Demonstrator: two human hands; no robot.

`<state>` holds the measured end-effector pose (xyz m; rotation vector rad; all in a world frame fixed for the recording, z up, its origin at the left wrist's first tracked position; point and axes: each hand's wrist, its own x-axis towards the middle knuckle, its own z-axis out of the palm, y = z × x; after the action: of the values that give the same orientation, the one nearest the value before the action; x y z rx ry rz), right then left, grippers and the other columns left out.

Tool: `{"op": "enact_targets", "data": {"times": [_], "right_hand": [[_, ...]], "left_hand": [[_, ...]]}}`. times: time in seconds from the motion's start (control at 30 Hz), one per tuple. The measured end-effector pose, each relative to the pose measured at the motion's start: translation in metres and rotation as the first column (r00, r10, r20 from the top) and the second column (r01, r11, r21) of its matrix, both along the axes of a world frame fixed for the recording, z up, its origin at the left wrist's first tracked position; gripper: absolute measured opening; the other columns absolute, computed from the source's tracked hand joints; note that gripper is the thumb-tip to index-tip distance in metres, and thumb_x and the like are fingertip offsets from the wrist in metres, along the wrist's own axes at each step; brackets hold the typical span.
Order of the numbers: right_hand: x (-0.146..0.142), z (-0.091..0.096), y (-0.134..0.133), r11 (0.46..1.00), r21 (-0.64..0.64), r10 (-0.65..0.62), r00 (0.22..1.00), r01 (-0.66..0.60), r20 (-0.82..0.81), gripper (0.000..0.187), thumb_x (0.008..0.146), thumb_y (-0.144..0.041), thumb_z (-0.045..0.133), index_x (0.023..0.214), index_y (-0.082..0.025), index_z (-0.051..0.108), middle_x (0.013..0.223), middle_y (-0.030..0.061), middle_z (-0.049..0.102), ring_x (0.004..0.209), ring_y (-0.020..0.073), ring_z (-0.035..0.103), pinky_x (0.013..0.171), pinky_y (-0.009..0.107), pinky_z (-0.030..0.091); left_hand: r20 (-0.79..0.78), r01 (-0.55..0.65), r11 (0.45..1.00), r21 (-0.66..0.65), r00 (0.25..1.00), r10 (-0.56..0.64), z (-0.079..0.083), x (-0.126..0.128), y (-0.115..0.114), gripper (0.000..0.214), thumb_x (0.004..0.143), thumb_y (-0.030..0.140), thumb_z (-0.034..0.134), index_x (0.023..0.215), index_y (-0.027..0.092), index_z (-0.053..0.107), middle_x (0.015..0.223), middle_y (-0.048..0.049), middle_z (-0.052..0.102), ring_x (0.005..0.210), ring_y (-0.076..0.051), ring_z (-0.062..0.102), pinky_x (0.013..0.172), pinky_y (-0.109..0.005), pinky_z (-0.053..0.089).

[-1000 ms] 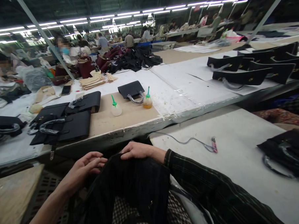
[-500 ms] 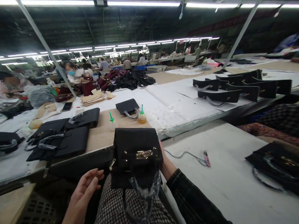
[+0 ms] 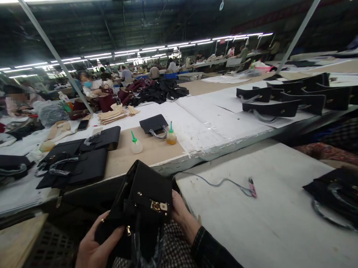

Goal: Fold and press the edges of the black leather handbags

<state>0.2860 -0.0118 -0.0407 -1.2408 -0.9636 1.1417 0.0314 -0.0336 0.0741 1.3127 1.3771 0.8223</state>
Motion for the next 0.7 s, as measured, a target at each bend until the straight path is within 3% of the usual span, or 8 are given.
{"op": "enact_targets", "data": {"times": [0.13, 0.2, 0.27, 0.37, 0.4, 0.47, 0.6, 0.7], "right_hand": [[0.027, 0.011, 0.004, 0.990, -0.094, -0.116, 0.990, 0.109, -0.074, 0.037, 0.086, -0.042, 0.062, 0.113, -0.016, 0.060, 0.114, 0.0135, 0.068, 0.098, 0.0250, 0.067, 0.077, 0.035, 0.053], [0.031, 0.033, -0.004, 0.991, 0.029, -0.130, 0.990, 0.129, 0.051, 0.033, 0.092, -0.040, 0.054, 0.116, -0.018, 0.060, 0.118, 0.0122, 0.067, 0.107, 0.0237, 0.063, 0.087, 0.037, 0.050], [0.023, 0.059, -0.013, 0.973, 0.215, 0.013, 0.956, -0.079, 0.294, 0.029, 0.098, -0.036, 0.044, 0.116, -0.021, 0.062, 0.122, 0.0102, 0.065, 0.114, 0.0211, 0.058, 0.100, 0.040, 0.043], [-0.003, 0.088, -0.017, 0.779, 0.342, 0.188, 0.715, -0.526, 0.674, 0.028, 0.099, -0.028, 0.043, 0.119, -0.022, 0.061, 0.125, 0.0082, 0.065, 0.121, 0.0198, 0.053, 0.108, 0.043, 0.034], [-0.012, 0.093, -0.016, 0.717, 0.340, 0.187, 0.637, -0.609, 0.748, 0.027, 0.099, -0.026, 0.044, 0.118, -0.021, 0.061, 0.123, 0.0081, 0.066, 0.121, 0.0198, 0.053, 0.109, 0.043, 0.033], [-0.025, 0.096, -0.011, 0.671, 0.324, 0.153, 0.552, -0.667, 0.820, 0.024, 0.100, -0.026, 0.043, 0.111, -0.019, 0.062, 0.112, 0.0075, 0.069, 0.112, 0.0192, 0.056, 0.108, 0.044, 0.032], [-0.036, 0.093, -0.001, 0.693, 0.306, 0.178, 0.566, -0.653, 0.805, 0.030, 0.102, -0.028, 0.038, 0.089, -0.018, 0.064, 0.080, 0.0013, 0.070, 0.079, 0.0143, 0.058, 0.100, 0.038, 0.037], [-0.036, 0.096, 0.003, 0.772, 0.263, 0.211, 0.624, -0.578, 0.752, 0.035, 0.102, -0.030, 0.037, 0.082, -0.018, 0.063, 0.059, -0.0013, 0.064, 0.068, 0.0132, 0.057, 0.086, 0.030, 0.043]], "left_hand": [[-0.139, 0.120, 0.992, -0.041, 0.982, -0.125, 0.021, -0.030, 0.004, 0.054, 0.073, 0.049, 0.071, 0.118, 0.023, 0.055, 0.090, 0.0003, 0.073, 0.084, -0.024, 0.067, 0.072, -0.029, 0.052], [-0.175, 0.167, 0.982, -0.086, 0.968, -0.180, 0.020, -0.033, 0.004, 0.048, 0.073, 0.043, 0.070, 0.114, 0.023, 0.055, 0.086, 0.0014, 0.071, 0.081, -0.023, 0.066, 0.070, -0.028, 0.051], [-0.212, 0.196, 0.977, -0.082, 0.955, -0.210, 0.013, -0.028, 0.004, 0.039, 0.074, 0.036, 0.069, 0.108, 0.024, 0.054, 0.086, 0.0024, 0.068, 0.081, -0.022, 0.064, 0.071, -0.027, 0.050], [-0.278, 0.195, 0.980, -0.030, 0.940, -0.195, -0.003, -0.023, 0.003, 0.036, 0.076, 0.032, 0.068, 0.107, 0.025, 0.052, 0.090, 0.0022, 0.066, 0.085, -0.021, 0.063, 0.074, -0.027, 0.049], [-0.298, 0.186, 0.983, -0.010, 0.937, -0.180, -0.008, -0.024, 0.003, 0.038, 0.077, 0.033, 0.068, 0.110, 0.026, 0.050, 0.093, 0.0016, 0.067, 0.088, -0.022, 0.064, 0.076, -0.027, 0.050], [-0.344, 0.166, 0.985, 0.041, 0.928, -0.141, -0.018, -0.029, 0.003, 0.044, 0.079, 0.033, 0.067, 0.118, 0.027, 0.047, 0.102, -0.0003, 0.068, 0.096, -0.024, 0.065, 0.081, -0.030, 0.051], [-0.421, 0.250, 0.939, 0.236, 0.897, -0.133, -0.039, -0.047, -0.002, 0.041, 0.086, 0.030, 0.060, 0.125, 0.032, 0.047, 0.126, -0.0029, 0.063, 0.114, -0.023, 0.063, 0.095, -0.033, 0.050], [-0.492, 0.435, 0.844, 0.315, 0.835, -0.247, -0.051, -0.059, -0.012, 0.021, 0.092, 0.022, 0.049, 0.103, 0.031, 0.064, 0.138, -0.0019, 0.055, 0.116, -0.021, 0.062, 0.098, -0.030, 0.050]]}}
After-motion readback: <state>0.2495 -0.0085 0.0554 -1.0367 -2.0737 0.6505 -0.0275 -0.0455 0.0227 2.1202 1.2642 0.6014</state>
